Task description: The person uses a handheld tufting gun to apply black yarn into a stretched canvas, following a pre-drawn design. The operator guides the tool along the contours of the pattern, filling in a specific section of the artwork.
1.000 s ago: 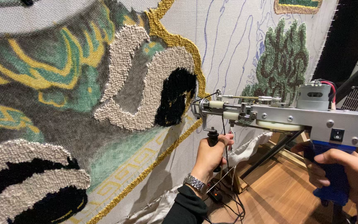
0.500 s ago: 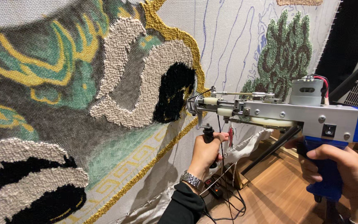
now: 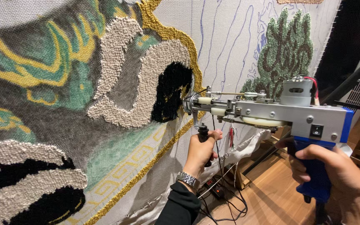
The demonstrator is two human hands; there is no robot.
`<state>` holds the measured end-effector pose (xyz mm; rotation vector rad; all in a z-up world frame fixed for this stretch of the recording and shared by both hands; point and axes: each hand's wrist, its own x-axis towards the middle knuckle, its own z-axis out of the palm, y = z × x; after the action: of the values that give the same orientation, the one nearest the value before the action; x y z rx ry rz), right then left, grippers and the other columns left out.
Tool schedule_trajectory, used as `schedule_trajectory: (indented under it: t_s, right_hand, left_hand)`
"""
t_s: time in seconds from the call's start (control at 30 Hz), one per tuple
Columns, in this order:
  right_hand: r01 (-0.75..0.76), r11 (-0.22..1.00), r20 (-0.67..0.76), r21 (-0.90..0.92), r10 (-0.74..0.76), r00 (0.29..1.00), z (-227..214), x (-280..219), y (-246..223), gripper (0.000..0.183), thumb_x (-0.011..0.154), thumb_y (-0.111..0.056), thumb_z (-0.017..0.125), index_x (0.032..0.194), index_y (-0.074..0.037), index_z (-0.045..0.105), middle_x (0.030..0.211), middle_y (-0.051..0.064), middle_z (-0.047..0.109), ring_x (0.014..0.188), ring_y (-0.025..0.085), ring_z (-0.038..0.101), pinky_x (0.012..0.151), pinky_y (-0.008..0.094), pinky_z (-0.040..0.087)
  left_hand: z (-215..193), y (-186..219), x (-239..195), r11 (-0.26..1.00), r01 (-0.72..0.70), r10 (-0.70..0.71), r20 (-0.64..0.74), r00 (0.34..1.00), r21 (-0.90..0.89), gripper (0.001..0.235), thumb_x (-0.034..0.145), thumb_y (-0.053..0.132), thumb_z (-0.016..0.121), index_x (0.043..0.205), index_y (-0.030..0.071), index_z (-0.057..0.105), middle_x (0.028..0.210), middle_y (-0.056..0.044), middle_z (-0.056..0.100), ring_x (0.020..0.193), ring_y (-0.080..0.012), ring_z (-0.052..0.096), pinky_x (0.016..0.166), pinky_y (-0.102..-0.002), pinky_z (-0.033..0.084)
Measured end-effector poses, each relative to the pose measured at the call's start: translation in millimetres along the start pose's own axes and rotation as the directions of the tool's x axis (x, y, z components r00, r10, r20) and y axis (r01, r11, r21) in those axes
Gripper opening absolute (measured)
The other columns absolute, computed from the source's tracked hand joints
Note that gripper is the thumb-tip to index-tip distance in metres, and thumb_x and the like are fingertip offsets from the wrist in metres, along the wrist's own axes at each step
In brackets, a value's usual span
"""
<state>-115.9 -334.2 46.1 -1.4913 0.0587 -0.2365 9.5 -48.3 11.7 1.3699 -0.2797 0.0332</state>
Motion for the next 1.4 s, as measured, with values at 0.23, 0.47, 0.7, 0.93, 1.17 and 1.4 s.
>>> schedule_trajectory:
  t_s: [0.23, 0.47, 0.7, 0.93, 1.17, 1.4]
  right_hand:
    - [0.044, 0.997, 0.114, 0.062, -0.051, 0.992, 19.5, 9.0, 10.8, 0.039, 0.087, -0.013, 0.061, 0.113, 0.016, 0.063, 0.056, 0.011, 0.048, 0.045, 0.023, 0.049, 0.038, 0.04, 0.043]
    - [0.25, 0.936, 0.195, -0.247, -0.205, 0.959, 47.7, 17.7, 17.8, 0.028, 0.083, -0.014, 0.069, 0.106, 0.002, 0.071, 0.055, 0.014, 0.057, 0.043, 0.02, 0.052, 0.038, 0.036, 0.045]
    - [0.161, 0.986, 0.283, 0.042, -0.167, 0.945, 48.3, 27.6, 38.3, 0.027, 0.095, -0.01, 0.067, 0.089, 0.015, 0.059, 0.062, 0.019, 0.057, 0.044, 0.026, 0.057, 0.04, 0.04, 0.05]
    - [0.08, 0.997, 0.104, -0.003, -0.079, 0.991, 78.4, 3.1, -1.0, 0.017, 0.079, -0.01, 0.06, 0.078, 0.008, 0.059, 0.054, 0.013, 0.052, 0.041, 0.023, 0.051, 0.038, 0.037, 0.044]
    - [0.117, 0.993, 0.168, 0.022, -0.119, 0.979, 64.9, 18.9, 8.6, 0.025, 0.091, -0.01, 0.064, 0.081, 0.012, 0.056, 0.059, 0.017, 0.055, 0.044, 0.027, 0.056, 0.039, 0.042, 0.05]
    - [0.14, 0.99, 0.148, -0.006, -0.138, 0.979, 66.3, 20.4, 5.3, 0.022, 0.087, -0.011, 0.063, 0.094, 0.01, 0.063, 0.058, 0.015, 0.055, 0.042, 0.024, 0.052, 0.038, 0.039, 0.045]
  left_hand:
    - [-11.9, -2.7, 7.7, 0.997, -0.05, 0.054, -0.084, 0.995, 0.056, 0.042, 0.092, 0.041, 0.071, 0.105, 0.002, 0.075, 0.095, -0.003, 0.079, 0.044, -0.0086, 0.057, 0.042, -0.023, 0.047]
    - [-31.9, 11.7, 5.6, 0.982, -0.017, 0.052, -0.181, 0.982, 0.186, 0.042, 0.087, 0.042, 0.077, 0.116, 0.011, 0.077, 0.06, 0.0, 0.061, 0.041, -0.009, 0.055, 0.04, -0.024, 0.043]
    - [-53.5, 19.3, 9.9, 0.966, -0.013, 0.047, -0.126, 0.991, 0.257, 0.041, 0.092, 0.038, 0.067, 0.122, 0.01, 0.072, 0.089, -0.002, 0.078, 0.038, -0.0083, 0.051, 0.037, -0.026, 0.043]
    - [-50.2, 22.0, 14.8, 0.966, -0.007, 0.042, -0.134, 0.99, 0.257, 0.042, 0.095, 0.042, 0.066, 0.121, 0.008, 0.073, 0.09, -0.007, 0.08, 0.038, -0.0085, 0.051, 0.036, -0.027, 0.041]
    - [-49.1, 29.8, 16.2, 0.949, 0.005, 0.047, -0.156, 0.987, 0.314, 0.042, 0.095, 0.045, 0.064, 0.121, 0.014, 0.074, 0.09, -0.003, 0.081, 0.038, -0.0084, 0.054, 0.037, -0.026, 0.044]
    - [-47.6, 32.1, 17.0, 0.957, -0.019, 0.067, -0.157, 0.985, 0.288, 0.042, 0.094, 0.045, 0.064, 0.12, 0.014, 0.075, 0.09, -0.003, 0.081, 0.038, -0.0086, 0.054, 0.036, -0.027, 0.043]
